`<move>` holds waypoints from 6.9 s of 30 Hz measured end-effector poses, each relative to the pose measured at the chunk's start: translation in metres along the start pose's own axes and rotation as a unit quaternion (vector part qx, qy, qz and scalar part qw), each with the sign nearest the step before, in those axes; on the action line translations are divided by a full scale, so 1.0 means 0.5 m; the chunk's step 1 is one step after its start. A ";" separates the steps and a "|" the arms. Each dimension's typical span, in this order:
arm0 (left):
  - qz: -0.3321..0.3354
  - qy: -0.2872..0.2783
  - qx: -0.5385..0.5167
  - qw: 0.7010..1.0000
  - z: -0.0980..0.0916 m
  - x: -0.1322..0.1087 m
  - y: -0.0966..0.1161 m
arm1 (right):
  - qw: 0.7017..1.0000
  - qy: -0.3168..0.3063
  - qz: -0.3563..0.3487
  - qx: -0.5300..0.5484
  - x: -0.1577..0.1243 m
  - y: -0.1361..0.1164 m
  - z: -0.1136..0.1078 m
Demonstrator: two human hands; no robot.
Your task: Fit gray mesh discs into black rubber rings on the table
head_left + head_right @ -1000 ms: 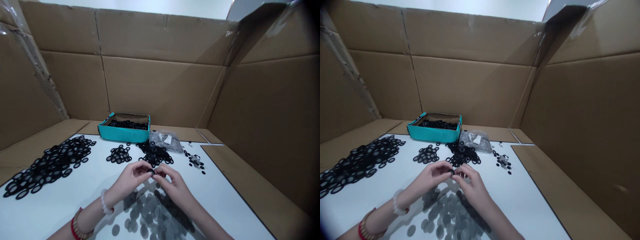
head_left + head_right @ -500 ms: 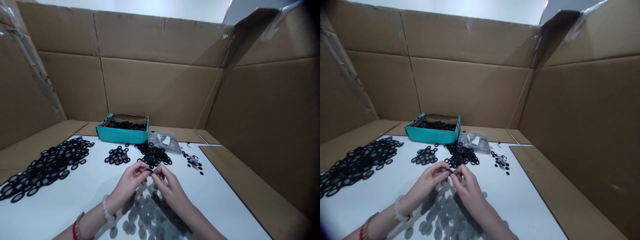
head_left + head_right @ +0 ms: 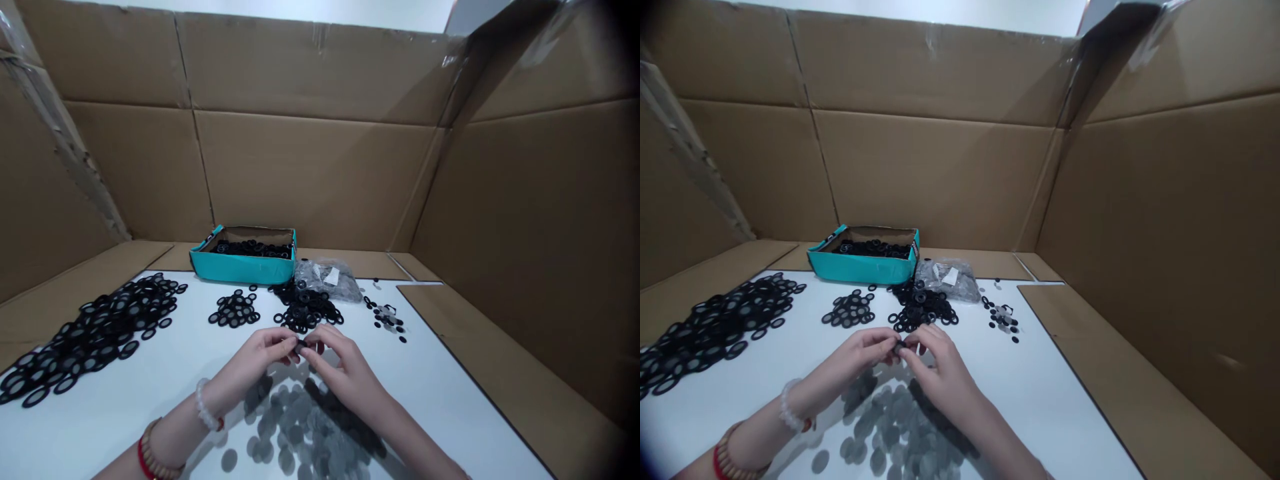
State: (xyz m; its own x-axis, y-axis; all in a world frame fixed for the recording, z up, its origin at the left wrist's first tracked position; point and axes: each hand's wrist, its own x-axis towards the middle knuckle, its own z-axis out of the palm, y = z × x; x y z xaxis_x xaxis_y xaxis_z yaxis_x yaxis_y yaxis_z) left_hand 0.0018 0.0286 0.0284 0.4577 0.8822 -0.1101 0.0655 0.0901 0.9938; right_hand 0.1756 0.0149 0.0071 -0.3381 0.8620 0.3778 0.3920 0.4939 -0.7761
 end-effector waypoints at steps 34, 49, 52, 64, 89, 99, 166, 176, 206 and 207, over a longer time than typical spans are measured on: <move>0.031 0.044 0.066 0.996 -0.003 -0.003 -0.007 | 0.977 -0.009 0.131 0.167 0.012 0.008 0.004; 0.124 0.076 0.198 0.969 0.018 -0.007 -0.018 | 0.990 0.058 0.015 0.131 -0.008 0.010 0.017; 0.104 0.083 0.154 0.979 0.017 -0.004 -0.022 | 0.993 0.040 0.018 0.111 -0.006 0.009 0.013; 0.098 0.059 0.118 0.986 0.003 -0.005 -0.020 | 0.997 0.017 0.040 0.061 0.003 0.008 0.010; 0.048 0.077 0.037 0.995 0.019 -0.003 -0.032 | 0.997 0.013 0.046 0.064 0.005 0.009 0.004; -0.011 0.015 -0.054 0.998 0.005 -0.012 0.000 | 0.998 0.017 0.039 0.054 0.004 0.000 -0.004; 0.090 0.062 0.081 0.991 0.008 -0.001 -0.020 | 0.995 0.002 0.044 0.086 0.004 0.012 0.002; 0.146 0.127 0.193 0.962 0.009 -0.001 -0.025 | 0.998 0.016 0.046 0.037 -0.007 0.004 0.011; 0.035 0.061 0.041 0.997 0.009 -0.001 -0.012 | 0.991 -0.020 0.075 0.107 0.005 0.002 -0.001; 0.045 0.059 0.046 0.996 0.007 -0.001 -0.014 | 0.992 -0.020 0.071 0.100 0.005 0.002 -0.001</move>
State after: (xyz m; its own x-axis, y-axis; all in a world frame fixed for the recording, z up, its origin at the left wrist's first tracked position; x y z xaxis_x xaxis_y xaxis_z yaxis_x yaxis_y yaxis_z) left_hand 0.0044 0.0260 0.0212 0.3588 0.9333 -0.0128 0.1131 -0.0299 0.9931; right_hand 0.1756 0.0175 0.0074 -0.3263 0.9143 0.2398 0.2623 0.3313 -0.9063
